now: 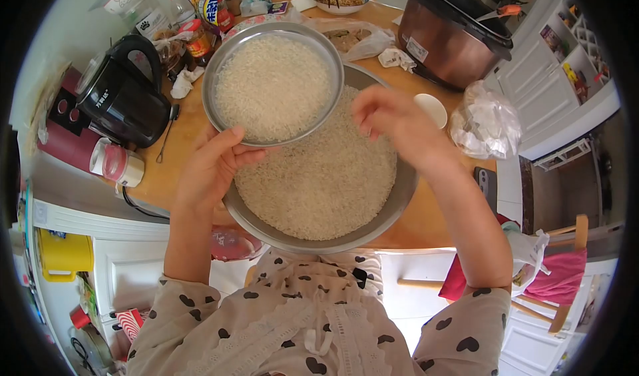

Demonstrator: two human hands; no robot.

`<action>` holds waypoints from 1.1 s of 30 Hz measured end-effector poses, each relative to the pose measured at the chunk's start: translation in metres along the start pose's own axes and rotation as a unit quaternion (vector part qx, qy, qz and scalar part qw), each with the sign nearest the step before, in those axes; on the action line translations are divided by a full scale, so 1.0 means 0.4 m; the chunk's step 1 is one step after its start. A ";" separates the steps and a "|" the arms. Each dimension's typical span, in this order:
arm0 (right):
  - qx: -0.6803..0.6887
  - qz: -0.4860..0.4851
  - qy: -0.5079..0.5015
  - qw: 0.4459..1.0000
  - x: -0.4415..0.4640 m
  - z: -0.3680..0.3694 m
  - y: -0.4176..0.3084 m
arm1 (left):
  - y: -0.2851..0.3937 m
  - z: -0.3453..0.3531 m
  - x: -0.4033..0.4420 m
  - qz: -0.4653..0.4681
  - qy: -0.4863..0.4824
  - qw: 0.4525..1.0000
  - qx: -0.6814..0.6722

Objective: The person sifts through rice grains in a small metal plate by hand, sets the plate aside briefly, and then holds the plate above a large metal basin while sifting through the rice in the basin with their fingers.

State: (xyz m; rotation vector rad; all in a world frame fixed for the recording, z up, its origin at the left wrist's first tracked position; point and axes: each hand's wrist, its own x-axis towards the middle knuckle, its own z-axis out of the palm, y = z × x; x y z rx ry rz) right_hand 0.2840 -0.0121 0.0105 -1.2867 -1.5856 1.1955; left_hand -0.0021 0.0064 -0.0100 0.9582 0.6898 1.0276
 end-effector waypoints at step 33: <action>0.484 0.296 -0.116 0.815 -0.040 0.146 0.010 | -0.001 0.006 0.000 -0.014 0.005 1.000 0.026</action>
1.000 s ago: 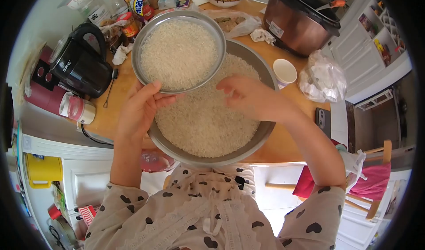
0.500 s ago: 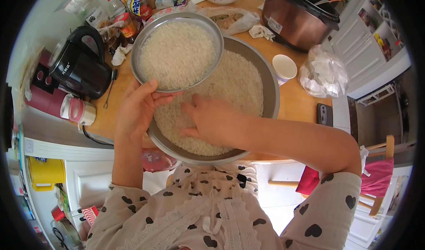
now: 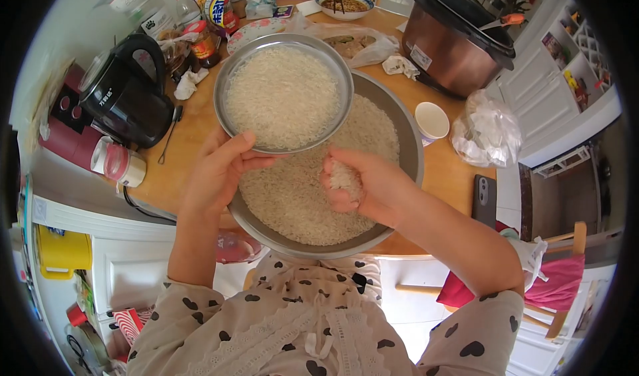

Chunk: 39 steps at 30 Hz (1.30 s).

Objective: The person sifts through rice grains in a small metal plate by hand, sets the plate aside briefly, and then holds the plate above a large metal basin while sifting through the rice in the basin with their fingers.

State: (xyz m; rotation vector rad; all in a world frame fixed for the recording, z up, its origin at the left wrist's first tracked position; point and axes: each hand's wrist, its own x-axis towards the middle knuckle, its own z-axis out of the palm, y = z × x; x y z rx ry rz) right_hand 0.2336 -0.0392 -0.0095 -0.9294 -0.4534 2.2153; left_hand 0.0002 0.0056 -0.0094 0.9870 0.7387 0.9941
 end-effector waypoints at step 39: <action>0.030 -0.263 -0.083 0.961 0.088 0.180 -0.163 | 0.018 0.003 -0.009 -0.056 -0.074 0.996 -0.007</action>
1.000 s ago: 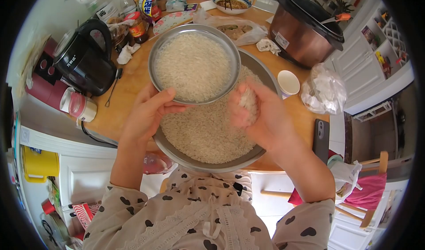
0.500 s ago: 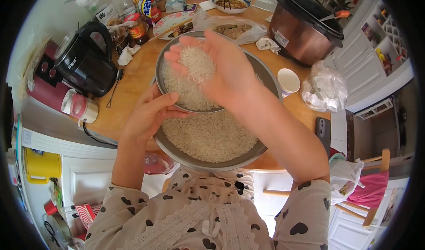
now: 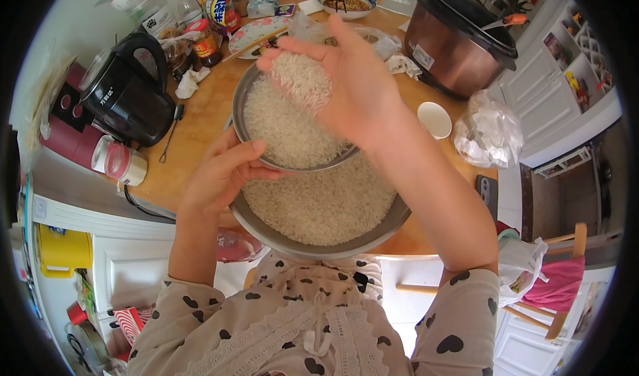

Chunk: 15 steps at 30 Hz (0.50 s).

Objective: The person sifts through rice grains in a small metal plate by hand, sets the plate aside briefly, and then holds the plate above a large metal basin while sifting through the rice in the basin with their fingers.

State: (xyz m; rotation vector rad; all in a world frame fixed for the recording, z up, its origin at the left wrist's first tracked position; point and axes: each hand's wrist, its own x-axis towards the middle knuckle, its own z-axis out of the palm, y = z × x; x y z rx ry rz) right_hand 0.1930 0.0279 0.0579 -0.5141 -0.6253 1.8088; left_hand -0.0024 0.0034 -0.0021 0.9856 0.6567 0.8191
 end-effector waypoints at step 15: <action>-0.026 -0.024 -0.050 0.998 0.020 -0.010 -0.027 | 0.005 -0.001 -0.005 0.004 -0.014 1.000 -0.003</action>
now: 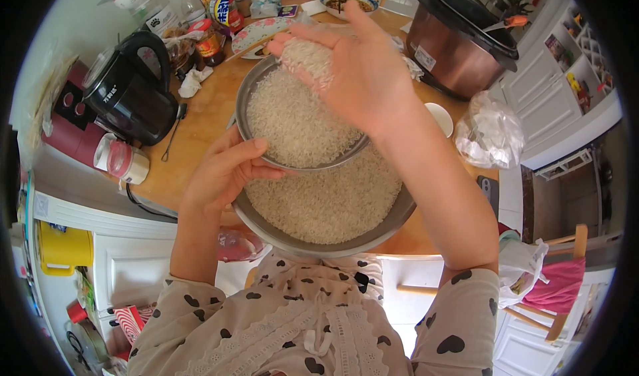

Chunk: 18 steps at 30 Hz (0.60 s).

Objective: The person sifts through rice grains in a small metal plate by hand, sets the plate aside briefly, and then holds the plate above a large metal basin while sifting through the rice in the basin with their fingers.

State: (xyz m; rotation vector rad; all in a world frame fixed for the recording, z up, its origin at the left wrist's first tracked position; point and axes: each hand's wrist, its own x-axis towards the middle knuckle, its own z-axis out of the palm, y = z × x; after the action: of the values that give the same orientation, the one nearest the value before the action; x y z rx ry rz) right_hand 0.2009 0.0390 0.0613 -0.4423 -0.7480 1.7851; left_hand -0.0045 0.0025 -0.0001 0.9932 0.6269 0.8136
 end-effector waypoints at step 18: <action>0.029 -0.015 -0.003 0.999 -0.008 0.002 -0.009 | -0.012 -0.008 0.008 0.002 0.010 1.000 -0.011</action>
State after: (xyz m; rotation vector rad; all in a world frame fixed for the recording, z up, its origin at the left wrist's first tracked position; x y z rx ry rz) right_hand 0.2041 0.0366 0.0641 -0.3854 -0.7028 1.7762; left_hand -0.0036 0.0052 -0.0062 0.9675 0.6317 0.8327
